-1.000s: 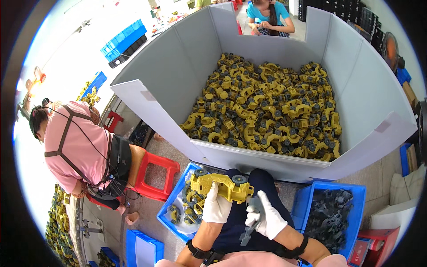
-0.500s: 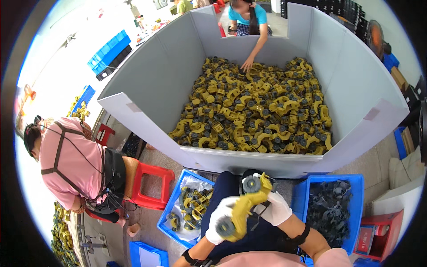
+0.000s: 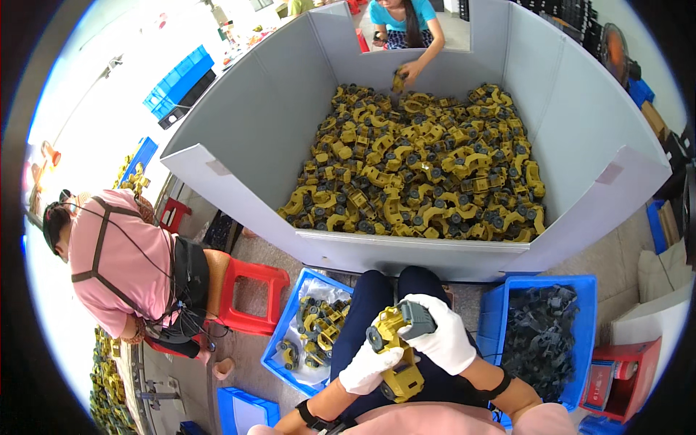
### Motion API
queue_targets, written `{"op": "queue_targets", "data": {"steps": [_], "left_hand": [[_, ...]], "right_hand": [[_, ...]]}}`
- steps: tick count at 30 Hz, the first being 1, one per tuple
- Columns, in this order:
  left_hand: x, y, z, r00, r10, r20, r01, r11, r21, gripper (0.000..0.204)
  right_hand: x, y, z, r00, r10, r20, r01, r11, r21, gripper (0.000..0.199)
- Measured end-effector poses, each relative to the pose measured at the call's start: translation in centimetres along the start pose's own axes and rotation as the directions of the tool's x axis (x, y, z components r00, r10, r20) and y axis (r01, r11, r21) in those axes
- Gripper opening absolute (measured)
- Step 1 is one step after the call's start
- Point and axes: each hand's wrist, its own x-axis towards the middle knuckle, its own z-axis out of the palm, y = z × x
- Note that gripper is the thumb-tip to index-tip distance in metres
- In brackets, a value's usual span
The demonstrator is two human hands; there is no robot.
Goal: Sorting yellow toy excavators from a large bin into smaller crates and assembling the bin walls.
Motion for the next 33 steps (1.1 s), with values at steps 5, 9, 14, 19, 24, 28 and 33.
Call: {"op": "queue_targets", "data": {"steps": [5,9,14,19,24,28,33], "left_hand": [[0.1,1.4,0.4,0.981,0.179,-0.071,-0.178,0.984,0.029,0.082],[0.2,2.3,0.5,0.955,0.289,-0.067,-0.28,0.953,0.118,0.096],[0.3,2.9,0.1,0.977,0.211,-0.03,-0.193,0.937,0.29,0.098],[1.1,2.0,-1.3,0.933,0.352,0.073,-0.354,0.865,0.357,0.088],[1.5,2.1,-0.6,0.937,0.346,0.056,-0.349,0.905,0.244,0.082],[1.4,2.4,-0.9,0.918,0.382,0.107,-0.397,0.886,0.24,0.081],[1.5,2.4,-1.0,0.916,0.387,0.103,-0.401,0.888,0.225,0.081]], "right_hand": [[-0.3,-1.4,-1.6,0.995,-0.094,0.028,0.098,0.948,-0.303,0.061],[-1.3,-1.7,-2.0,0.965,-0.221,0.14,0.255,0.911,-0.324,0.067],[-2.2,-2.2,-1.7,0.982,-0.122,0.143,0.164,0.927,-0.336,0.075],[-2.6,-1.8,-1.1,0.957,-0.27,0.103,0.288,0.862,-0.418,0.073],[-3.1,-2.1,-0.5,0.955,-0.291,0.061,0.281,0.818,-0.502,0.073],[-3.0,-2.3,-0.3,0.959,-0.278,0.05,0.259,0.797,-0.546,0.073],[-3.4,-2.5,-0.3,0.965,-0.26,0.02,0.218,0.763,-0.609,0.073]]}}
